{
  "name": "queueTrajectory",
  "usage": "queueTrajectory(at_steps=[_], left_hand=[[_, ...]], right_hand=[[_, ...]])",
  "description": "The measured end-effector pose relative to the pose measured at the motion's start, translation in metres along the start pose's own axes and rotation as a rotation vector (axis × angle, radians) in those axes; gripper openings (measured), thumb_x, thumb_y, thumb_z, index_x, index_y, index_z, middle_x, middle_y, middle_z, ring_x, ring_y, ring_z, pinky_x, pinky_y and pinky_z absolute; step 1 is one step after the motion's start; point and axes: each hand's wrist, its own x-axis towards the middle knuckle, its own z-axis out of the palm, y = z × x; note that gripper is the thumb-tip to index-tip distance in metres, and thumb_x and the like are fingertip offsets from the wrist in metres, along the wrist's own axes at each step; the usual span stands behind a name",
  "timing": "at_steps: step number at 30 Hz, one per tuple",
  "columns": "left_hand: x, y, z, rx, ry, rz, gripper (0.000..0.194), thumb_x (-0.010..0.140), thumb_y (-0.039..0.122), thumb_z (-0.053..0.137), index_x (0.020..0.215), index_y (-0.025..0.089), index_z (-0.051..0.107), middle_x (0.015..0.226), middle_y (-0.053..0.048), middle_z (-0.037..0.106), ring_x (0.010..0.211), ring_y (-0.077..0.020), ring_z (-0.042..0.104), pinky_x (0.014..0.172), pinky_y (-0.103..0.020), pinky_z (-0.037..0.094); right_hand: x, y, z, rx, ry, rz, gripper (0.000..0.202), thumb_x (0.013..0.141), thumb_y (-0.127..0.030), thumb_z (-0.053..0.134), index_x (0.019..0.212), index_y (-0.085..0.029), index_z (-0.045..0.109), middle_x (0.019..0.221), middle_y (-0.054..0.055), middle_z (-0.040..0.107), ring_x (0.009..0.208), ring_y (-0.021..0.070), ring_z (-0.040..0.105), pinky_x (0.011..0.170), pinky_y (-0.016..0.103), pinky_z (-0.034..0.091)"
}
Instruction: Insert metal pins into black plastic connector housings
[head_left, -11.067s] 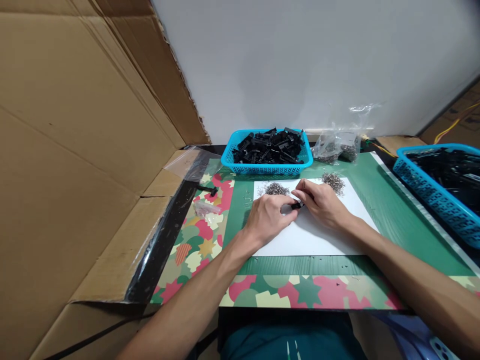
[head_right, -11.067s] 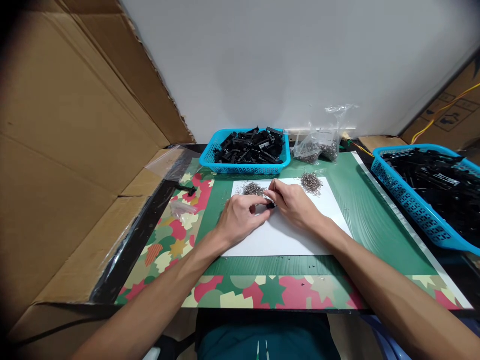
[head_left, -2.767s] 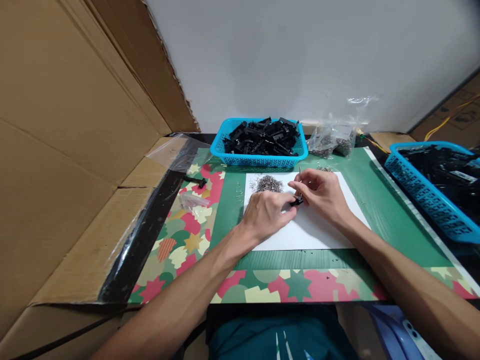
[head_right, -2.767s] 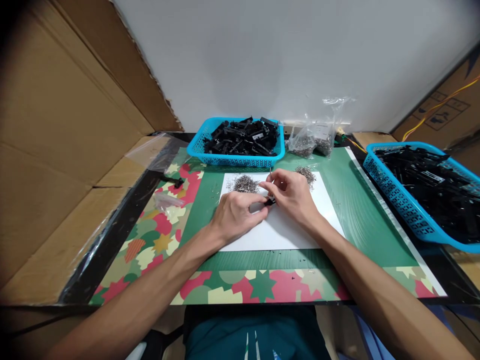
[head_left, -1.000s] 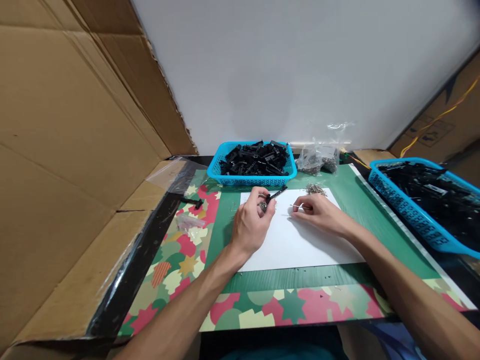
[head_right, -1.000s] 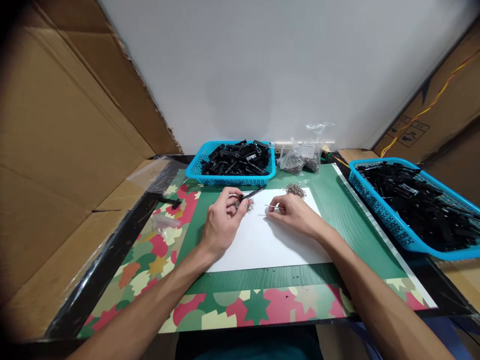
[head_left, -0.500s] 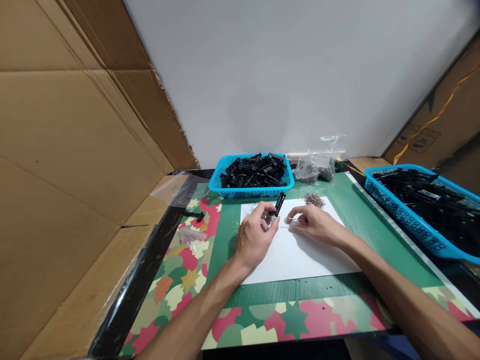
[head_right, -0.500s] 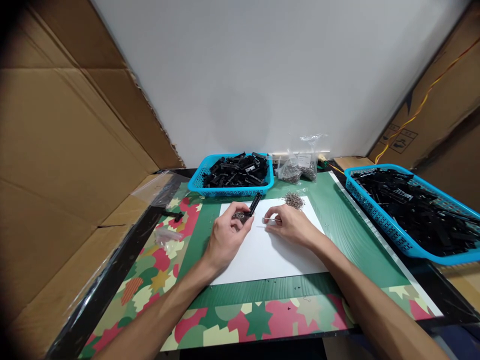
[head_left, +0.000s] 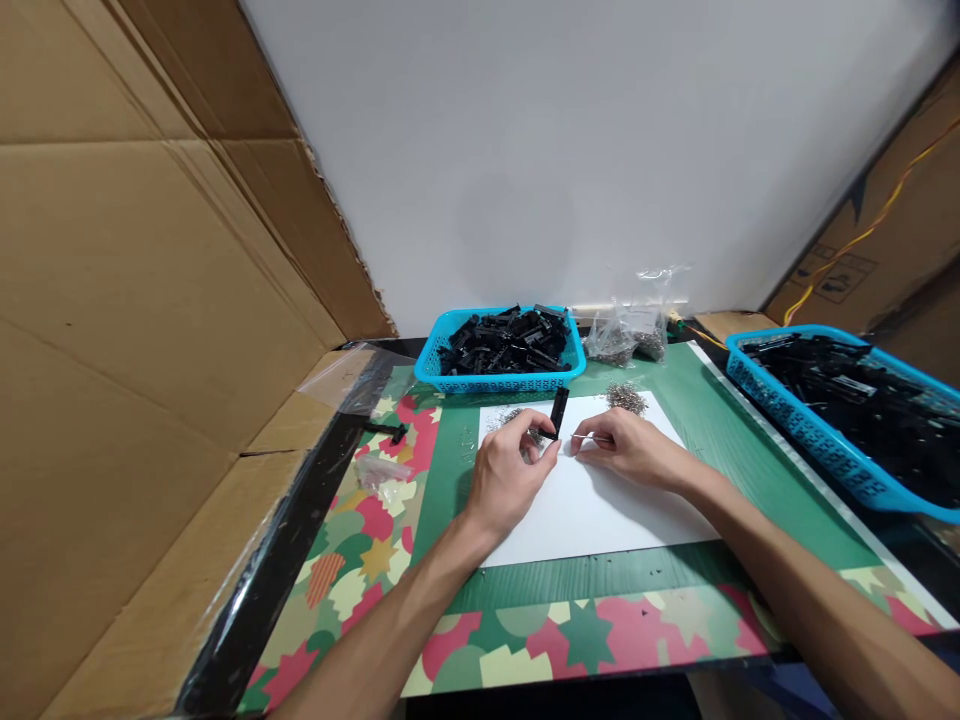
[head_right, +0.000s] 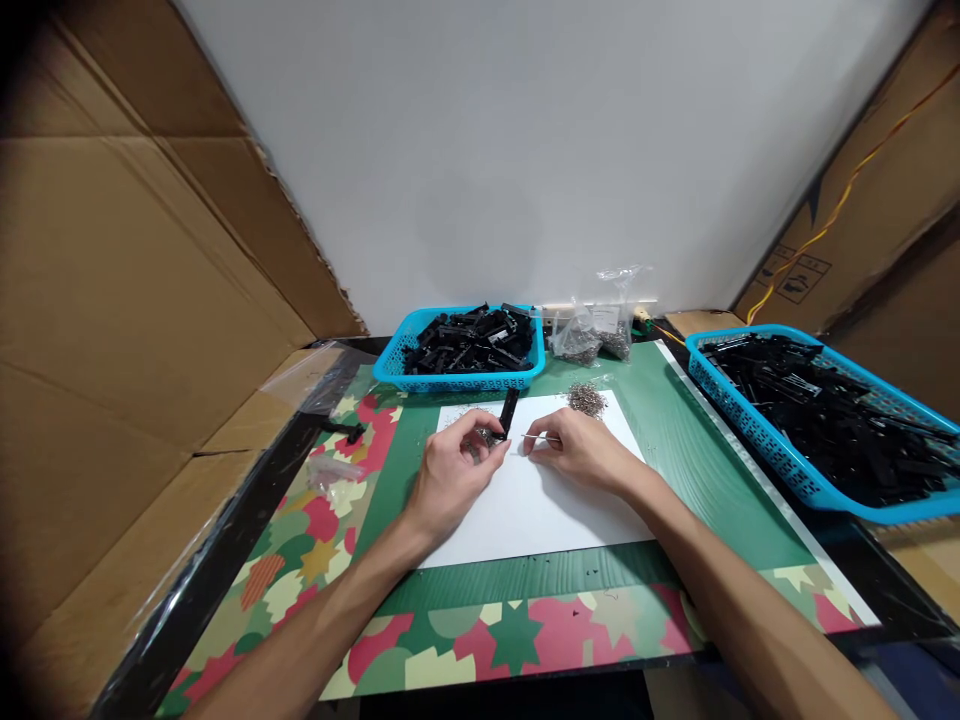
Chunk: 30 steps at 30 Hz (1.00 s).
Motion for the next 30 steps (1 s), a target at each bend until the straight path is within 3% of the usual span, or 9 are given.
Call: queueTrajectory(at_steps=[8, 12, 15, 17, 20, 30], left_hand=[[0.0, 0.0, -0.002, -0.065, 0.033, -0.008, 0.011, 0.082, 0.016, 0.078, 0.09, 0.021, 0.072, 0.076, 0.003, 0.07, 0.062, -0.0123, 0.065, 0.057, -0.022, 0.05], [-0.001, 0.001, 0.0, -0.233, 0.056, 0.033, 0.009, 0.083, 0.016, 0.079, 0.09, 0.019, 0.074, 0.089, -0.002, 0.078, 0.073, -0.0155, 0.075, 0.07, -0.025, 0.063], [-0.001, 0.003, -0.002, -0.302, 0.078, 0.059, 0.012, 0.082, 0.015, 0.08, 0.091, 0.019, 0.074, 0.089, -0.002, 0.079, 0.078, -0.0172, 0.078, 0.077, -0.027, 0.067], [-0.001, 0.003, -0.004, -0.292, 0.114, 0.082, 0.014, 0.081, 0.012, 0.08, 0.091, 0.019, 0.073, 0.087, -0.001, 0.079, 0.078, -0.0171, 0.078, 0.078, -0.027, 0.067], [-0.002, 0.002, -0.008, -0.215, 0.152, 0.142, 0.015, 0.082, 0.008, 0.077, 0.09, 0.02, 0.073, 0.087, 0.001, 0.079, 0.078, -0.0152, 0.078, 0.08, -0.025, 0.067], [-0.004, -0.002, -0.008, -0.09, 0.18, 0.24, 0.014, 0.085, 0.009, 0.075, 0.093, 0.021, 0.074, 0.089, 0.001, 0.081, 0.077, -0.0169, 0.078, 0.079, -0.028, 0.066]], right_hand=[[-0.005, -0.004, -0.012, 0.066, 0.027, -0.058, 0.017, 0.094, -0.028, 0.065, 0.085, -0.018, 0.075, 0.058, -0.007, 0.034, 0.056, 0.0116, 0.029, 0.054, 0.027, 0.022], [-0.008, -0.01, -0.007, 0.217, 0.291, -0.119, 0.023, 0.097, -0.038, 0.066, 0.088, -0.019, 0.074, 0.062, -0.007, 0.027, 0.057, 0.0123, 0.026, 0.054, 0.028, 0.021], [-0.009, -0.016, 0.006, 0.203, 0.515, -0.202, 0.018, 0.096, -0.036, 0.068, 0.091, -0.02, 0.075, 0.061, -0.007, 0.028, 0.056, 0.0122, 0.025, 0.053, 0.028, 0.021], [-0.009, -0.02, 0.014, 0.148, 0.58, -0.265, 0.014, 0.096, -0.032, 0.068, 0.093, -0.021, 0.076, 0.06, -0.007, 0.029, 0.054, 0.0119, 0.026, 0.053, 0.028, 0.023], [-0.008, -0.022, 0.02, 0.096, 0.597, -0.329, 0.012, 0.097, -0.028, 0.067, 0.094, -0.022, 0.077, 0.059, -0.007, 0.03, 0.052, 0.0116, 0.026, 0.052, 0.028, 0.024], [-0.009, -0.019, 0.021, -0.009, 0.563, -0.322, 0.02, 0.1, -0.032, 0.063, 0.094, -0.024, 0.079, 0.052, -0.007, 0.04, 0.047, 0.0111, 0.031, 0.05, 0.025, 0.03]])
